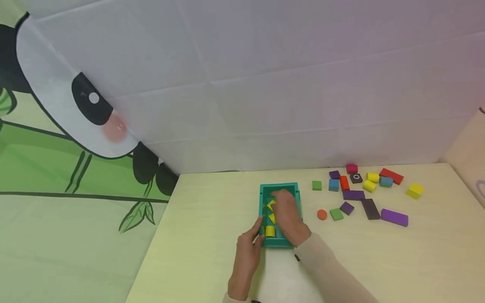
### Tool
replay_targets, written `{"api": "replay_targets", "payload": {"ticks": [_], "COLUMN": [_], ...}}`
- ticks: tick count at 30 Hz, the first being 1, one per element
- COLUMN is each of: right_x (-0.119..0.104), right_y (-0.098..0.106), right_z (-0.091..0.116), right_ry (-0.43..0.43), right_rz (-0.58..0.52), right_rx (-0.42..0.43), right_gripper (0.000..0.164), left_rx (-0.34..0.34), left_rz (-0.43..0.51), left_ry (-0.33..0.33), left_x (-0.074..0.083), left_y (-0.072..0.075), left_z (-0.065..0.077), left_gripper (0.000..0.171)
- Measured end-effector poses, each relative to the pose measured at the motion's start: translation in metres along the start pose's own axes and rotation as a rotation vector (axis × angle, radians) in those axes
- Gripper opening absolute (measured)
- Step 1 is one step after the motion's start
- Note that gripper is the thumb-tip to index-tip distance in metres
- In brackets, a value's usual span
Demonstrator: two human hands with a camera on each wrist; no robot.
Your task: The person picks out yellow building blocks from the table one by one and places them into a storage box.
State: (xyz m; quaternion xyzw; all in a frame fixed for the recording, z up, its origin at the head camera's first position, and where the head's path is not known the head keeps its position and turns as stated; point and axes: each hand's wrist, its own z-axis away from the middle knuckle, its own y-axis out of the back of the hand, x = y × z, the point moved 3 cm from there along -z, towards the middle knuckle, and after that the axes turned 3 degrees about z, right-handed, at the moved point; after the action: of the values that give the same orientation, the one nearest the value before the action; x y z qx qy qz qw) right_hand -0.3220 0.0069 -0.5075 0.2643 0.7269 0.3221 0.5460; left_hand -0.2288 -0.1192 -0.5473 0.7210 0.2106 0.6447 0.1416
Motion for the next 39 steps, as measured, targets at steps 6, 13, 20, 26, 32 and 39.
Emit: {"api": "replay_targets", "payload": {"ticks": [6,13,20,26,32,39], "right_x": [0.001,0.017,0.035,0.050,0.060,0.073], "right_y": [0.029,0.056,0.072,0.084,0.094,0.106], "right_z": [-0.001,-0.005,-0.006,-0.006,-0.005,-0.004], "right_ry": [0.037,0.017,-0.035,-0.095,-0.112,-0.086], "right_rz": [-0.006,-0.001,0.026,0.003,0.032,0.055], "right_rx": [0.074,0.132,0.162,0.139,0.151,0.199], "right_gripper": [0.030,0.030,0.029,0.028,0.029,0.028], "left_rx": [-0.002,-0.002,-0.001,0.002,0.001,-0.002], "left_rz": [0.007,0.015,0.017,0.016,0.026,0.029], "left_ry": [-0.001,0.016,0.020,0.022,0.030,0.036], "left_x": [0.002,0.001,0.000,0.001,0.002,0.002], "left_y": [0.001,0.001,0.001,0.000,0.001,0.001], "left_z": [0.000,0.001,0.002,0.002,0.001,0.001], "left_gripper": [0.057,0.057,0.057,0.057,0.056,0.056]}}
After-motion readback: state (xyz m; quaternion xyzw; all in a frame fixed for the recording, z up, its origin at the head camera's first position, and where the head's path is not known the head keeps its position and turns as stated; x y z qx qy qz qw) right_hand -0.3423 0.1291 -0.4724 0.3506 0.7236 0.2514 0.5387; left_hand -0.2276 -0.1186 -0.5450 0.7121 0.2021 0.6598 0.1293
